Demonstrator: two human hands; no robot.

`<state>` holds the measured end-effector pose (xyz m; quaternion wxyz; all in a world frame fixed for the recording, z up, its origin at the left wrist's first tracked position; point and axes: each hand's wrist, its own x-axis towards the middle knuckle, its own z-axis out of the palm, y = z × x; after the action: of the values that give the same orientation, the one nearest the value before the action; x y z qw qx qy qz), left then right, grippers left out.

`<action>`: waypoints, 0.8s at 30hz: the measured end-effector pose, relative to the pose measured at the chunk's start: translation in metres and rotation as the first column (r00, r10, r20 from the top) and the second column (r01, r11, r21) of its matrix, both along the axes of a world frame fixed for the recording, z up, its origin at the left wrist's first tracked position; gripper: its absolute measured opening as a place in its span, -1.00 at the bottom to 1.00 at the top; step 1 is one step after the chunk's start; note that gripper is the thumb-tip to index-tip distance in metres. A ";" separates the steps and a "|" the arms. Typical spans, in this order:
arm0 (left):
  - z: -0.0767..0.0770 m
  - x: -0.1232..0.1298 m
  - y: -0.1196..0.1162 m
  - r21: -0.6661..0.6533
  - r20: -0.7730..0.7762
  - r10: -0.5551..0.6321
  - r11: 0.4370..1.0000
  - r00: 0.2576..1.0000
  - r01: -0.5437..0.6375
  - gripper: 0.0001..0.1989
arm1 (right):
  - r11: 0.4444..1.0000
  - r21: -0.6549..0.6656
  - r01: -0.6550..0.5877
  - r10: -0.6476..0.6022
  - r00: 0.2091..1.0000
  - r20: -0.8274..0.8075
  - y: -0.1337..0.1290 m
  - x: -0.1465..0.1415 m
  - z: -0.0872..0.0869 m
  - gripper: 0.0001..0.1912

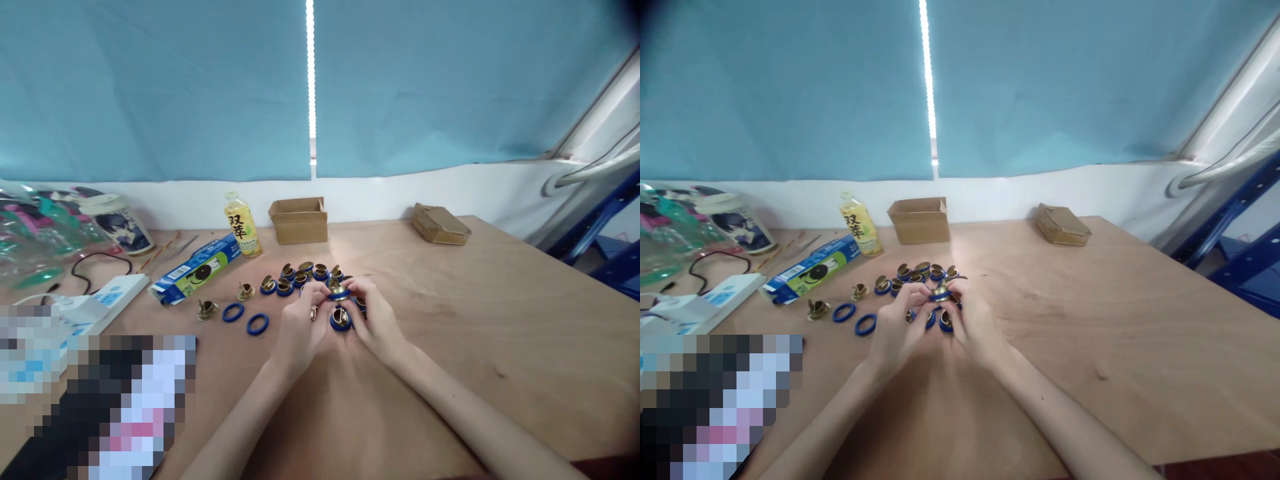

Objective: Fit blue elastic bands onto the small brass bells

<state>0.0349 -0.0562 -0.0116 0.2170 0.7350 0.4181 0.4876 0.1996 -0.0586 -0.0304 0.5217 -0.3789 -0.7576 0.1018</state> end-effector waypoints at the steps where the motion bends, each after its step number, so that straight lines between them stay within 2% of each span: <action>1: 0.000 0.000 0.000 0.006 0.000 -0.014 1.000 1.000 0.014 -0.85 | 1.000 0.001 -0.006 0.006 1.000 0.001 0.000 0.001 -0.001 -0.71; 4: -0.002 0.002 -0.001 0.008 0.004 -0.038 0.999 0.999 0.038 -0.84 | 1.000 0.015 -0.019 0.018 1.000 0.010 0.001 0.006 -0.002 -0.73; 11: -0.006 0.005 -0.003 0.065 -0.073 -0.009 0.998 0.997 0.014 -0.84 | 0.999 -0.004 -0.033 0.034 0.998 0.044 0.001 0.009 0.002 -0.79; 24: -0.001 -0.001 -0.001 0.088 -0.131 -0.030 0.995 0.991 0.042 -0.90 | 0.996 -0.073 -0.046 0.040 0.996 -0.073 -0.003 0.000 0.007 -0.82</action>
<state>0.0343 -0.0572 -0.0130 0.1647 0.7817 0.3954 0.4532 0.1997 -0.0617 -0.0238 0.5316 -0.3780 -0.7420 0.1549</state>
